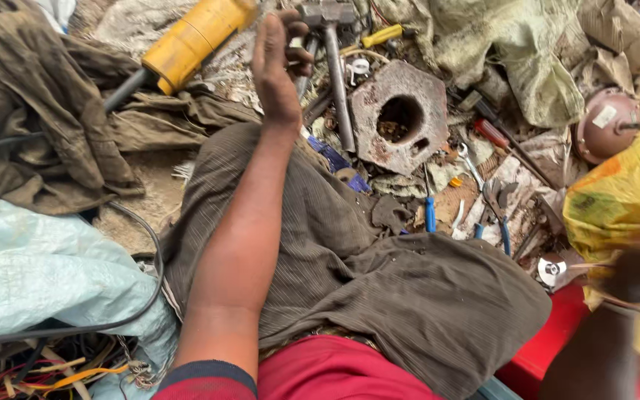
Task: The person sits on the ground and uses pliers and a screwdriver to manipulate a small cylindrical electrical component. They repeatedly adjust and tighten parts of the component while surrounded by tools and debris.
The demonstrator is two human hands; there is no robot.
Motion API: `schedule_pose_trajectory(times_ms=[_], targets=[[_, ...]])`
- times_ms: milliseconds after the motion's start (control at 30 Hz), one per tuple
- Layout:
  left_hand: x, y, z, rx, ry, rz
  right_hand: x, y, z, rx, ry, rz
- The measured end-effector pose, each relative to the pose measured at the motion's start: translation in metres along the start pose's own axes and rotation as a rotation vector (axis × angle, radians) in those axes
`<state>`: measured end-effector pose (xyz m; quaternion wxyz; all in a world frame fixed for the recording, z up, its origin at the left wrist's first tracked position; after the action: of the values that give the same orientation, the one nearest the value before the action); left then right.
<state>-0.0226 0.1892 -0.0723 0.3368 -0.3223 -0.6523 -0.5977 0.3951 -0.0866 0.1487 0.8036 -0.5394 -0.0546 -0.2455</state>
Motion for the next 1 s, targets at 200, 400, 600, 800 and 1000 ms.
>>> schedule_pose_trajectory(times_ms=[200,400,600,800,1000], targets=[[-0.006,0.032,-0.021,-0.319,0.007,0.11,-0.096,0.056,-0.016,-0.273,-0.165,0.292],[-0.024,0.075,-0.061,-0.875,-0.326,0.565,-0.139,0.035,-0.01,-0.768,0.257,0.74],[-0.02,0.073,-0.083,-1.048,-0.704,0.322,-0.195,0.003,0.001,-0.806,0.162,0.878],[-0.016,0.077,-0.076,-0.997,-0.502,0.383,-0.195,-0.005,0.001,-0.876,0.139,0.684],[-0.013,0.079,-0.069,-0.896,-0.342,0.579,-0.202,-0.005,-0.004,-0.824,0.193,0.758]])
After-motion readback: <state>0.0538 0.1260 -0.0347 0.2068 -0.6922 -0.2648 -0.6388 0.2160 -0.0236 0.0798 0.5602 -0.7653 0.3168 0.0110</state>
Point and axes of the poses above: each hand's wrist, its own z-axis towards the middle knuckle, its own y-axis out of the palm, x = y × z, the point moved 4 cm from there along z, towards the middle knuckle, and after that the axes turned 1 degree about -y, right-handed, at the moved point
